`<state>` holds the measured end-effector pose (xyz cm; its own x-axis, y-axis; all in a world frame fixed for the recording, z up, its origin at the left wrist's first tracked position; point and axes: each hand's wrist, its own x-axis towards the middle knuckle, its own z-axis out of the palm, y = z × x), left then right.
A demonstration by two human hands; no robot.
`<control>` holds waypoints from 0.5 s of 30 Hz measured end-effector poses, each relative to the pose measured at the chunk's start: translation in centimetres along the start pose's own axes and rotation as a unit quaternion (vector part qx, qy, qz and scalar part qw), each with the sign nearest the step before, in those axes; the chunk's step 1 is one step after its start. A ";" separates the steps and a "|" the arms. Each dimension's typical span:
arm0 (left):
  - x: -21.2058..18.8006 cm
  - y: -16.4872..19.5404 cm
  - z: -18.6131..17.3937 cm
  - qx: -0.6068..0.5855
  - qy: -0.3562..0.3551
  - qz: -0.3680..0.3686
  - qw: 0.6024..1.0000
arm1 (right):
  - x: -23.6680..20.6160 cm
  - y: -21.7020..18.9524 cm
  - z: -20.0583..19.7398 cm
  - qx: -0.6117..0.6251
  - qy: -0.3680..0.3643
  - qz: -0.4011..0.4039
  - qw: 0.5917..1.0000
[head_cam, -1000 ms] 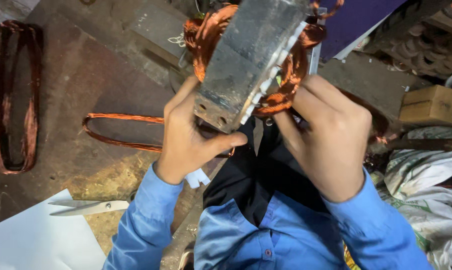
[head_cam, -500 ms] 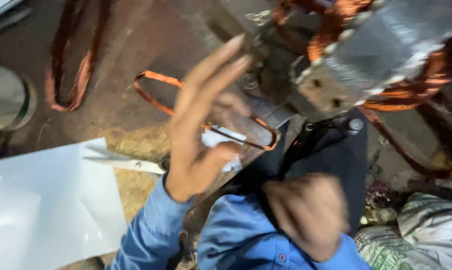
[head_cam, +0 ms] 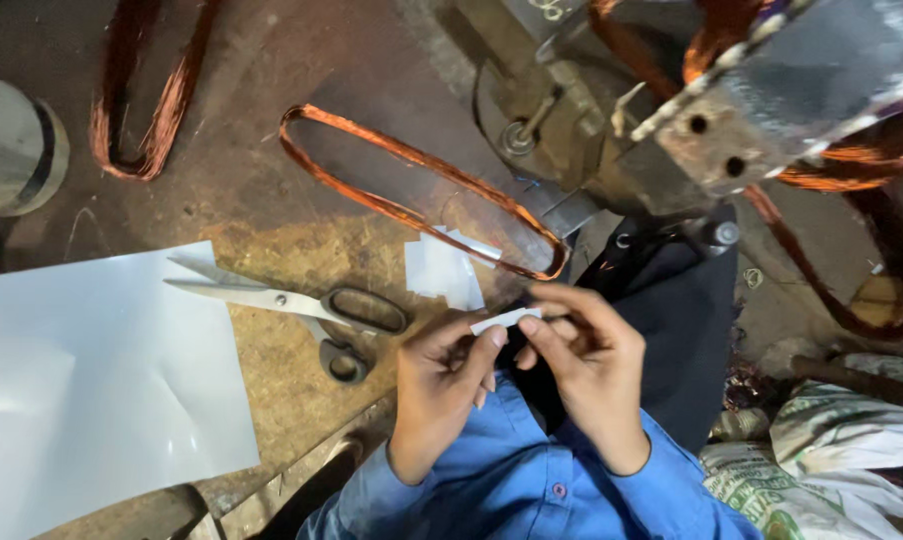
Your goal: The person winds copper wire around a motor stator, inserting white insulating strips between the coils. The person holds the stator with one hand and manipulates the wire with the other, occasionally picking up new strips from the table.
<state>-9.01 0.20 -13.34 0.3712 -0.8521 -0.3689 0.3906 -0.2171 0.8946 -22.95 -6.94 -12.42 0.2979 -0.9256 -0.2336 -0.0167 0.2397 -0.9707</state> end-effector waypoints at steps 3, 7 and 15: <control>0.6 -0.7 0.0 0.106 0.005 0.014 0.994 | 0.2 -1.8 -0.6 -0.238 -0.021 -0.219 0.946; 1.3 0.6 -1.2 0.146 0.011 0.072 0.987 | 1.1 -3.0 -1.3 -0.317 -0.031 -0.255 0.913; 1.9 3.4 -2.8 0.135 0.079 0.095 0.983 | 2.4 -3.1 0.4 -0.202 -0.027 -0.224 0.953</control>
<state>-4.66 -0.81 -11.70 0.5511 -0.8093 -0.2032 0.0710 -0.1972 0.9778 -21.80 -9.80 -9.98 0.4094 -0.8895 0.2028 -0.2400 -0.3195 -0.9167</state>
